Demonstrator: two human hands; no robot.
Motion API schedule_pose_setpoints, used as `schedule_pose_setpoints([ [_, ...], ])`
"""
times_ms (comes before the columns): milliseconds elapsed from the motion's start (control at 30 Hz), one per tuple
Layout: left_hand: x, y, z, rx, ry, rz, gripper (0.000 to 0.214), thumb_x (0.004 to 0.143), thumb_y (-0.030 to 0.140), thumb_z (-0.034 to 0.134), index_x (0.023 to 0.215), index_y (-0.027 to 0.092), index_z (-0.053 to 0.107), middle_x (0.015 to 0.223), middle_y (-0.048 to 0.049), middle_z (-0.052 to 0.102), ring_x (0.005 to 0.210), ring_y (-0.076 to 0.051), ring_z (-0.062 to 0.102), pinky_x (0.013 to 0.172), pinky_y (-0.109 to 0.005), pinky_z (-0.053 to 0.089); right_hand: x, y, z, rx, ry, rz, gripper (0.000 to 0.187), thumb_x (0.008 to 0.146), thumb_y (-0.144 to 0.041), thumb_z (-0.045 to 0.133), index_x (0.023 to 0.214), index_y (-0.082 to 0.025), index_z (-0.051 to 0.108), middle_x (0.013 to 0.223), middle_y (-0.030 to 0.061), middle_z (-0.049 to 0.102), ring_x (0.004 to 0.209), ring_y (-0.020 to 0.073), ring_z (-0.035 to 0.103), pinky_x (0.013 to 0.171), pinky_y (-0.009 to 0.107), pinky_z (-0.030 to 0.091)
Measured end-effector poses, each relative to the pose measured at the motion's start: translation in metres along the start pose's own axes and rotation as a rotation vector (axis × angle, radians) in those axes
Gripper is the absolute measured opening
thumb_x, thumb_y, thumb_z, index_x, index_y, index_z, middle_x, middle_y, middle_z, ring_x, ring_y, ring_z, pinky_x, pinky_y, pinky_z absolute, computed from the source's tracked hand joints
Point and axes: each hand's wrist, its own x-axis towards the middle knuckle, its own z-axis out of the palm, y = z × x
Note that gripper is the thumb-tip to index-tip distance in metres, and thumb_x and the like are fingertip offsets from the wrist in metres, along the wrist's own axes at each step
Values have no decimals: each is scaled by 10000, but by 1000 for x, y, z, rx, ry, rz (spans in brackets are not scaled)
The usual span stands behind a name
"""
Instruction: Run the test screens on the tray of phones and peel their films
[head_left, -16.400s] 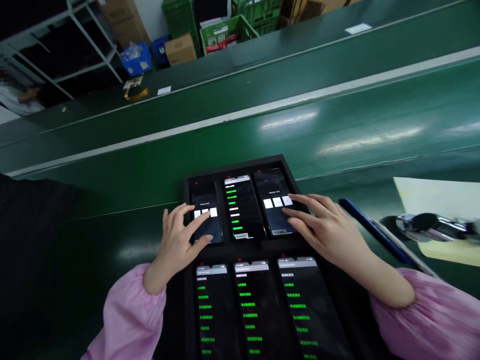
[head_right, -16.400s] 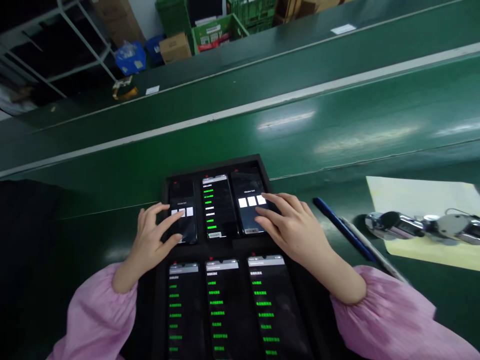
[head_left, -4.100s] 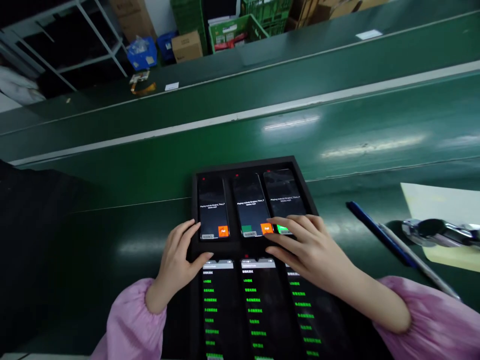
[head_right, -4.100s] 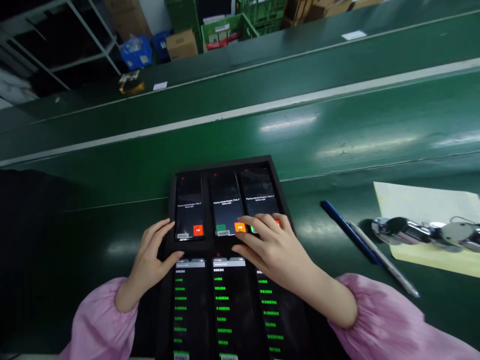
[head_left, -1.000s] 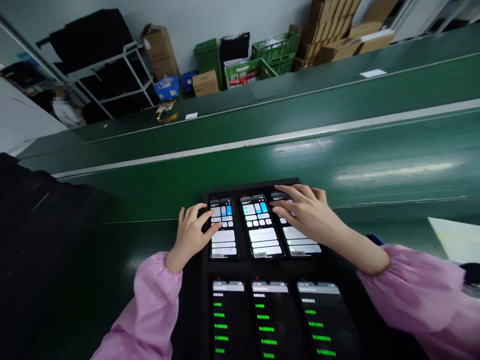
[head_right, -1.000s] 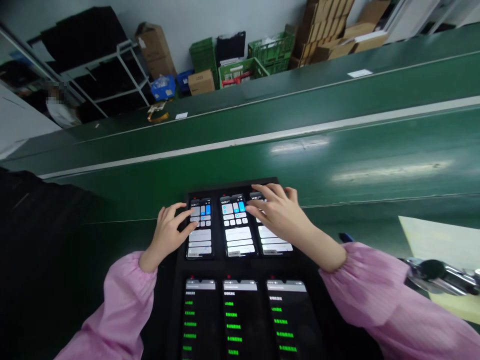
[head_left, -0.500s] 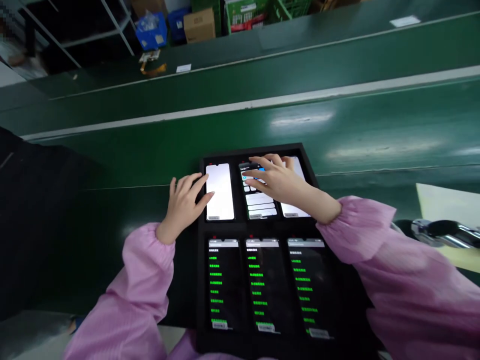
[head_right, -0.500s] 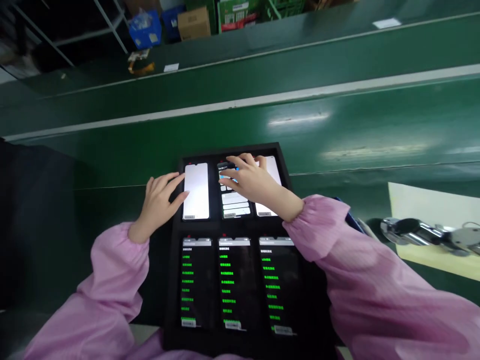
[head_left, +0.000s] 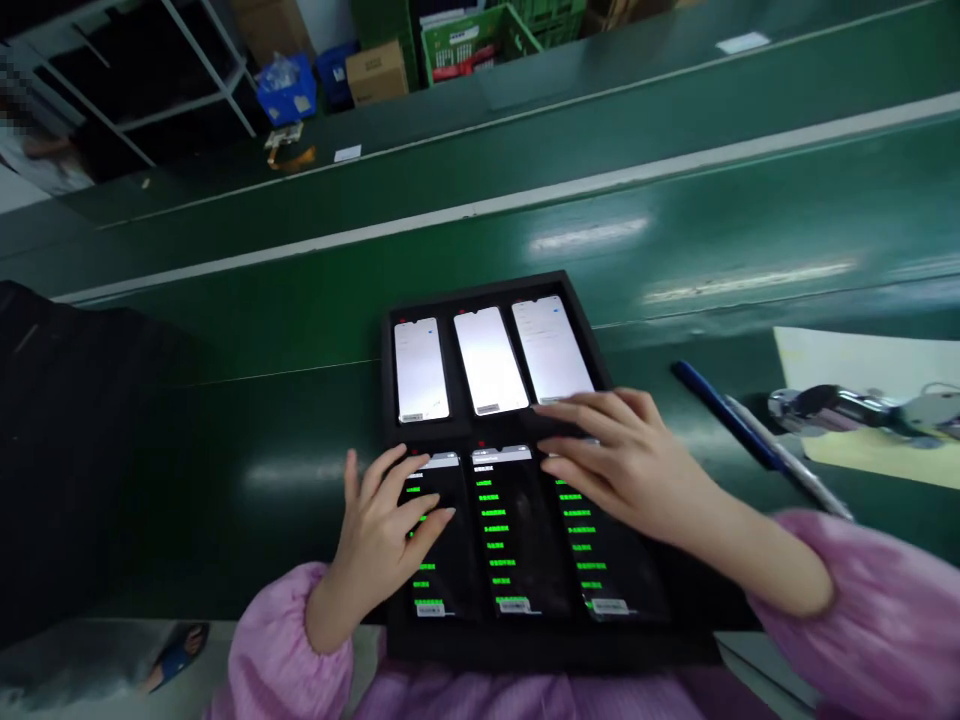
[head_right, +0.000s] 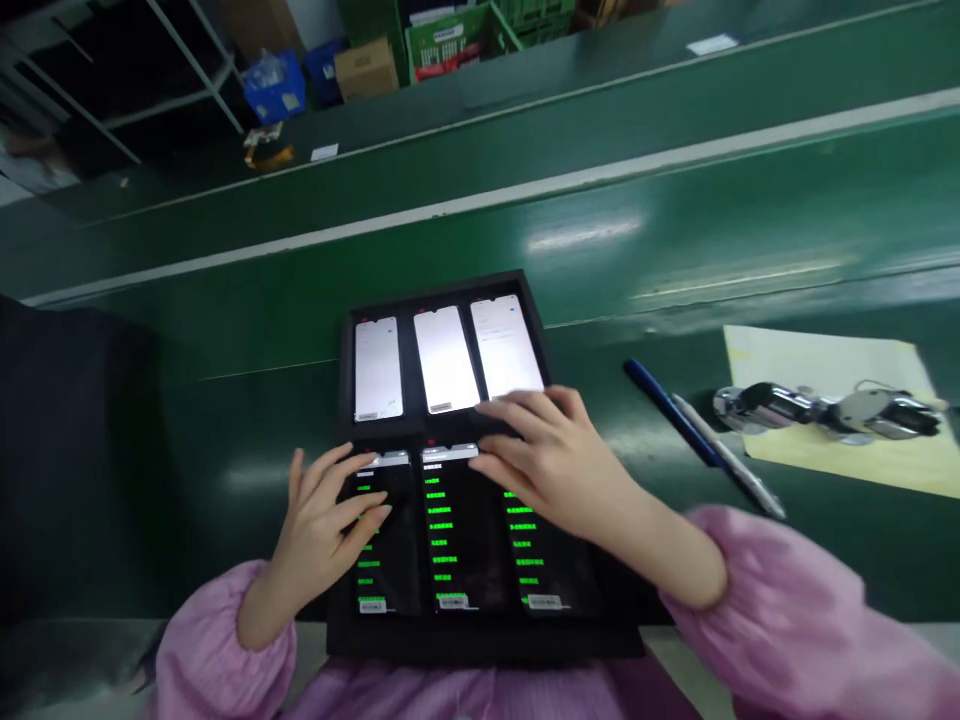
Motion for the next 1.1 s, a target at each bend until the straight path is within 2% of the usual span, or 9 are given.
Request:
schedule_pose_setpoints([
  [133, 35, 18, 14, 24, -33, 54, 384, 1057, 455, 600, 1361, 240, 693, 1505, -139, 623, 1406, -376, 522, 1242, -804, 130, -48, -15, 5, -194, -3, 104, 394, 1108, -448, 461, 1216, -221, 764, 1395, 139, 703, 1199, 315, 625, 945, 479, 385],
  [200, 41, 24, 20, 53, -62, 79, 450, 1041, 503, 617, 1395, 229, 669, 1565, -154, 570, 1430, -401, 495, 1225, -840, 98, -58, -17, 11, -181, 1, 119, 391, 1103, -449, 468, 1183, -217, 772, 1415, 139, 691, 1213, 325, 617, 945, 484, 394],
  [300, 28, 25, 18, 15, -101, 170, 376, 1046, 513, 605, 1304, 262, 711, 1577, -105, 568, 1448, -366, 481, 1267, -779, 18, -67, -20, 11, -39, 46, 114, 330, 1102, -387, 495, 1057, -224, 778, 1358, 110, 717, 1214, 288, 613, 962, 453, 418],
  [367, 12, 22, 10, -3, -83, 199, 348, 1062, 460, 590, 1325, 257, 694, 1567, -99, 576, 1439, -326, 492, 1304, -697, 6, -72, -21, 10, 1, 91, 134, 263, 1095, -317, 520, 1084, -216, 763, 1317, 114, 724, 1205, 270, 611, 950, 431, 432],
  [467, -9, 12, -4, 2, 14, 153, 371, 1059, 318, 608, 1410, 201, 630, 1485, -139, 626, 1394, -274, 532, 1332, -591, 65, -78, -21, 10, -6, 135, 156, 227, 1083, -261, 533, 1151, -195, 740, 1294, 136, 720, 1187, 270, 614, 920, 422, 445],
  [567, -20, 0, -10, 18, 94, 79, 362, 1036, 254, 639, 1394, 195, 632, 1388, -139, 669, 1334, -258, 583, 1332, -549, 137, -80, -22, 15, -25, 143, 150, 238, 1087, -273, 524, 1144, -189, 739, 1306, 152, 713, 1199, 281, 616, 918, 433, 449],
  [767, -37, -15, -4, 150, 106, -37, 318, 1042, 280, 633, 1354, 227, 661, 1361, -118, 686, 1270, -270, 630, 1329, -536, 132, -75, -25, 21, -107, 84, 181, 334, 1099, -403, 486, 1176, -228, 760, 1407, 154, 684, 1223, 346, 617, 930, 506, 428],
  [967, -47, -9, -2, 153, 51, -79, 310, 1050, 282, 619, 1354, 248, 662, 1409, -123, 655, 1295, -277, 616, 1316, -585, 144, -71, -28, 22, -71, 85, 204, 349, 1095, -438, 488, 1167, -234, 762, 1372, 123, 721, 1215, 337, 647, 974, 525, 404],
  [1100, -48, -7, 2, 147, 3, -120, 351, 1056, 298, 606, 1404, 267, 641, 1485, -147, 590, 1343, -305, 586, 1276, -646, 222, -73, -23, 24, -68, 82, 185, 330, 1097, -423, 493, 1166, -235, 755, 1342, 110, 738, 1189, 331, 660, 969, 518, 405],
])
